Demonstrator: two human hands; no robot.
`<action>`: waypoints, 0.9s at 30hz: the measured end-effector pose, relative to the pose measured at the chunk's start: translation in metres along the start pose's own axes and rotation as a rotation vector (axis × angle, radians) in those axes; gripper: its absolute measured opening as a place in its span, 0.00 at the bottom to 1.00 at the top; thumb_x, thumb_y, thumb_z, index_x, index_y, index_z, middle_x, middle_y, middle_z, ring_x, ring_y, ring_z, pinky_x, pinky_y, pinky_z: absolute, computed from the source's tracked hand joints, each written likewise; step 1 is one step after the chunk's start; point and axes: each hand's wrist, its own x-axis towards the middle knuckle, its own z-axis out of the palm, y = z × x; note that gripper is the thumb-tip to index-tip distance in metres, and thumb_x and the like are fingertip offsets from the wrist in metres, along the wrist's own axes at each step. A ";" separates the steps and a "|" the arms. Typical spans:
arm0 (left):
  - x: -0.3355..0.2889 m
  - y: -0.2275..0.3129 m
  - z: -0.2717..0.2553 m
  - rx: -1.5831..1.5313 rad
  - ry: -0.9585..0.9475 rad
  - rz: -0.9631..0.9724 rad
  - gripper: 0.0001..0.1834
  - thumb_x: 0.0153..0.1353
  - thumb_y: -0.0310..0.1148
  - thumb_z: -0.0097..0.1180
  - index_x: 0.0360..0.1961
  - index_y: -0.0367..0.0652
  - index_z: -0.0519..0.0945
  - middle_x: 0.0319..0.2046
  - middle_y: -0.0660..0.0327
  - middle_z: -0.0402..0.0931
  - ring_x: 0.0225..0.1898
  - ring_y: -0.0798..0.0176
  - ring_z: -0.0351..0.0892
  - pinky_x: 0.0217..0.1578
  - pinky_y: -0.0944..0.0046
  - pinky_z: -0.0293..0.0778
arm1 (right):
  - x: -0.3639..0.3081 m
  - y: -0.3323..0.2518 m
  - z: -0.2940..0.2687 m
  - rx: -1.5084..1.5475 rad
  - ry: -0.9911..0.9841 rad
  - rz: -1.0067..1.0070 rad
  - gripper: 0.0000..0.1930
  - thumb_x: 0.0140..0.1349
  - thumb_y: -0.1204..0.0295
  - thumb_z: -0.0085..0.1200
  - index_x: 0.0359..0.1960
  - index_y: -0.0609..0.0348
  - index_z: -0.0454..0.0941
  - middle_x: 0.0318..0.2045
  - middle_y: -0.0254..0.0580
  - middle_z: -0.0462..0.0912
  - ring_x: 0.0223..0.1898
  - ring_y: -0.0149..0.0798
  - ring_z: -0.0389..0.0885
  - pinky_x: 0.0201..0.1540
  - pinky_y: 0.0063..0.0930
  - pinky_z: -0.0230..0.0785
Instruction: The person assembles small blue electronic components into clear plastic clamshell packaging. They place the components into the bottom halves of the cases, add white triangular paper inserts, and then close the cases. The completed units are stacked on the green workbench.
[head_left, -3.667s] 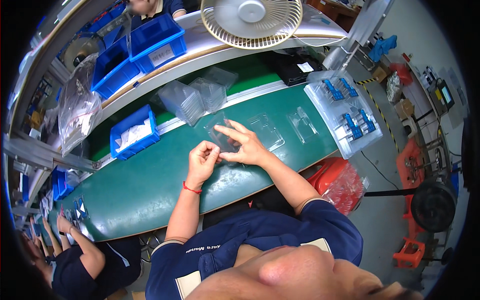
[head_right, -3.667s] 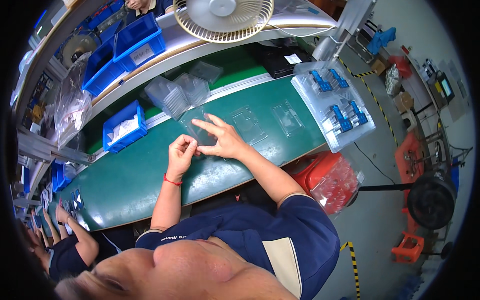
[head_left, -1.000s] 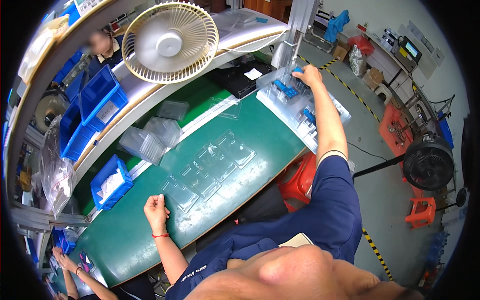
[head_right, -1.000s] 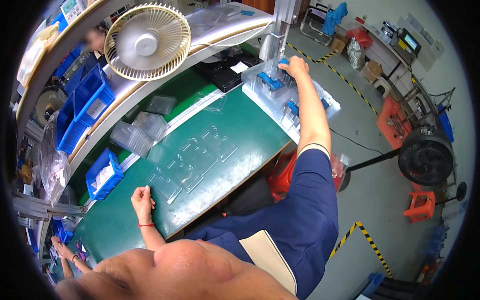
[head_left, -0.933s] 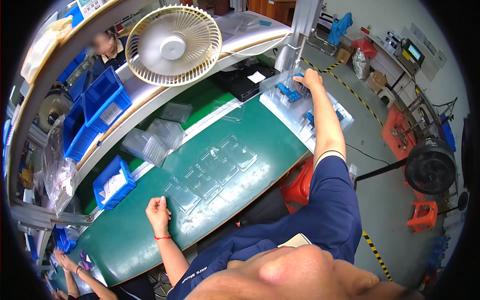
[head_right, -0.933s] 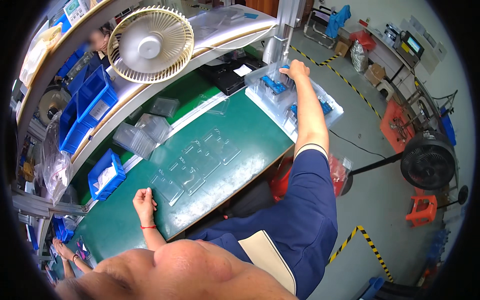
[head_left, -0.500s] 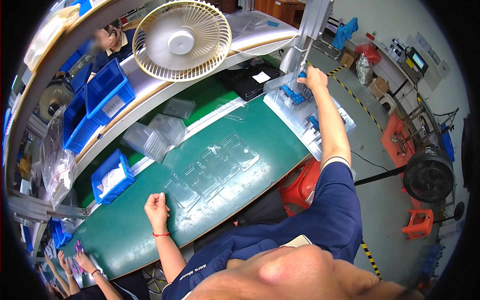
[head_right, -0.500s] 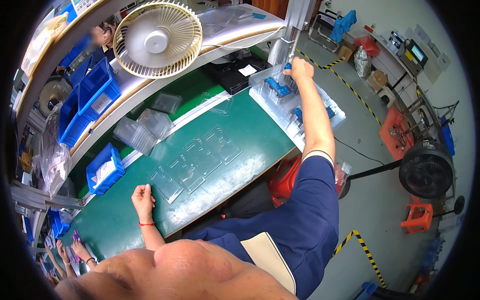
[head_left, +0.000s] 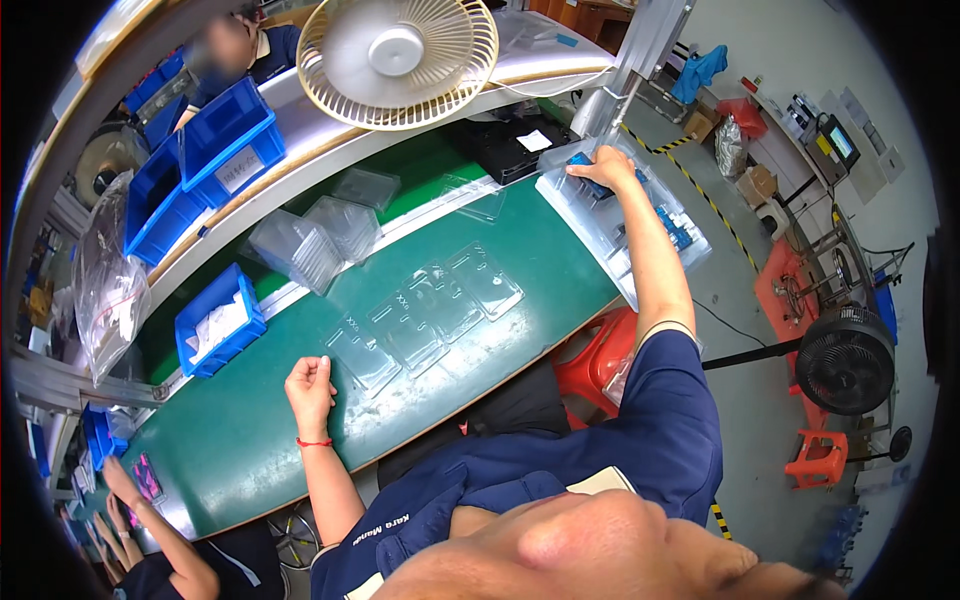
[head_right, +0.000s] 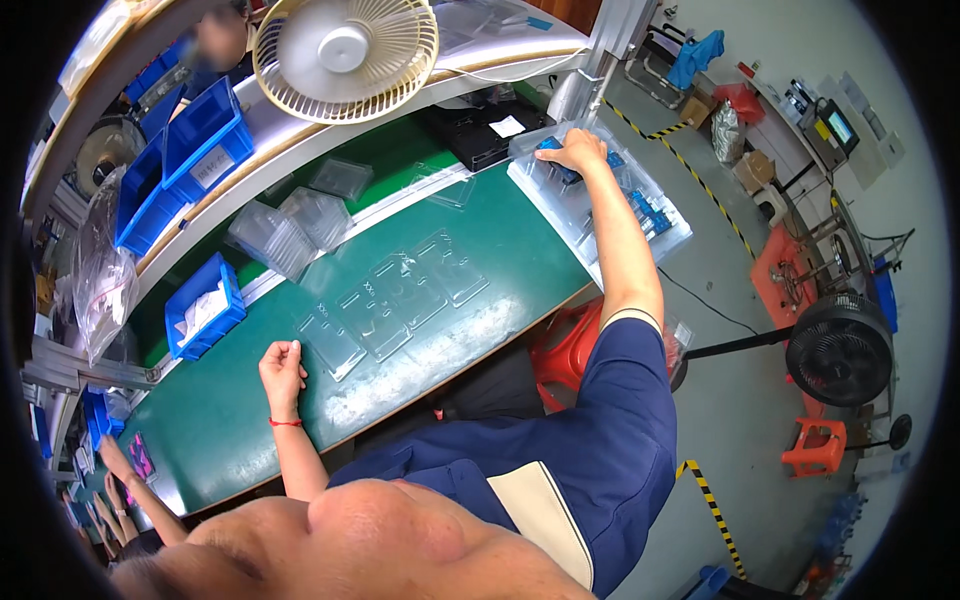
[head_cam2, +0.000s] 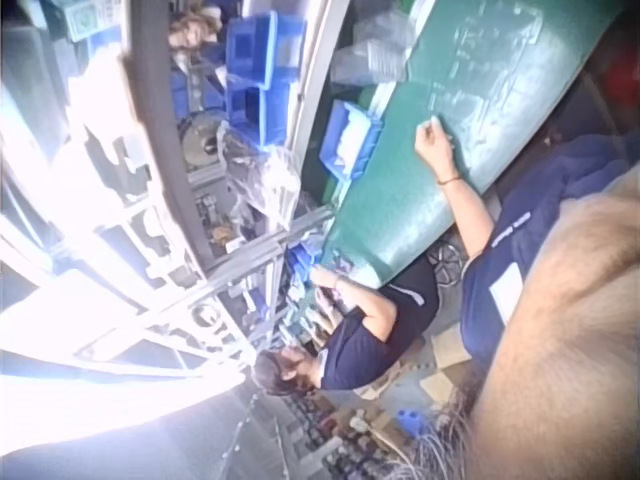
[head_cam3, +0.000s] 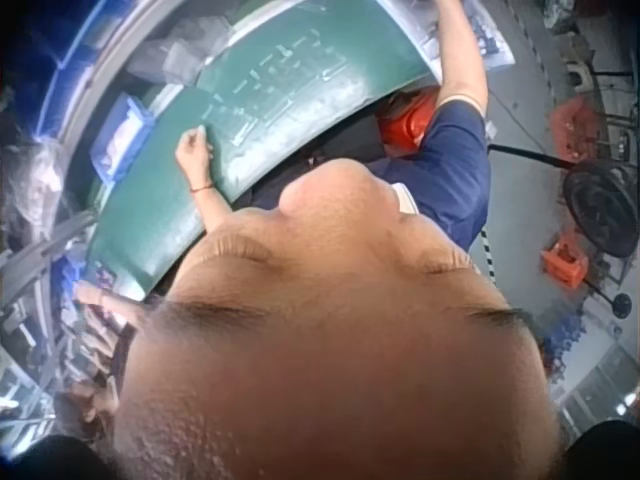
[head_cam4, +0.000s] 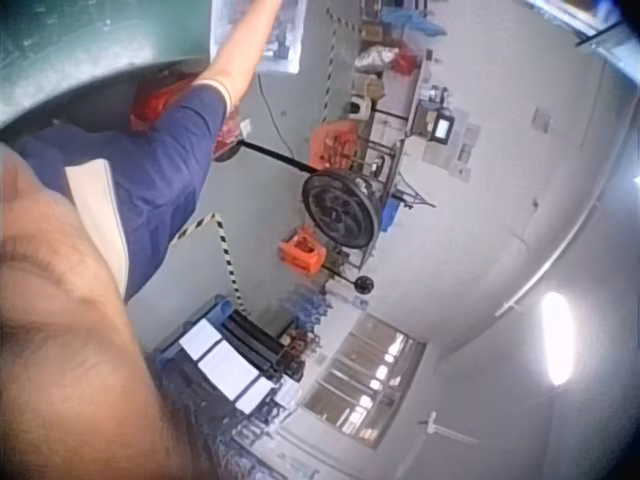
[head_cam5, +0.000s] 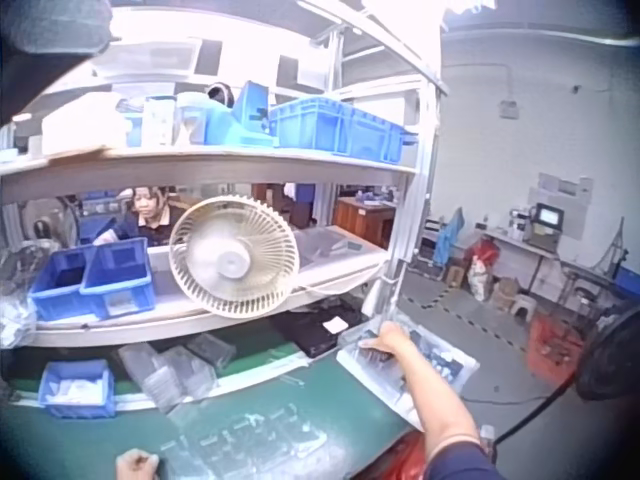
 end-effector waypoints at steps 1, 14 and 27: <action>0.001 -0.001 0.000 0.001 -0.003 0.000 0.09 0.64 0.32 0.58 0.30 0.38 0.77 0.18 0.67 0.74 0.13 0.77 0.68 0.09 0.75 0.60 | -0.003 -0.002 -0.001 -0.016 0.027 -0.013 0.37 0.39 0.38 0.68 0.39 0.60 0.81 0.41 0.53 0.84 0.48 0.49 0.81 0.50 0.41 0.70; -0.062 0.052 0.092 -0.653 -0.635 0.138 0.40 0.59 0.23 0.60 0.69 0.44 0.55 0.61 0.54 0.63 0.58 0.60 0.69 0.52 0.58 0.75 | -0.198 -0.160 0.026 1.151 -0.321 -0.535 0.09 0.58 0.70 0.63 0.26 0.60 0.77 0.24 0.28 0.79 0.26 0.20 0.72 0.27 0.20 0.67; -0.092 0.009 0.011 -1.135 -0.516 -0.222 0.35 0.66 0.24 0.48 0.71 0.46 0.50 0.61 0.44 0.64 0.65 0.40 0.62 0.57 0.40 0.70 | -0.267 -0.286 0.100 1.299 -0.754 -0.581 0.09 0.60 0.74 0.59 0.41 0.61 0.78 0.23 0.37 0.82 0.24 0.27 0.78 0.28 0.25 0.71</action>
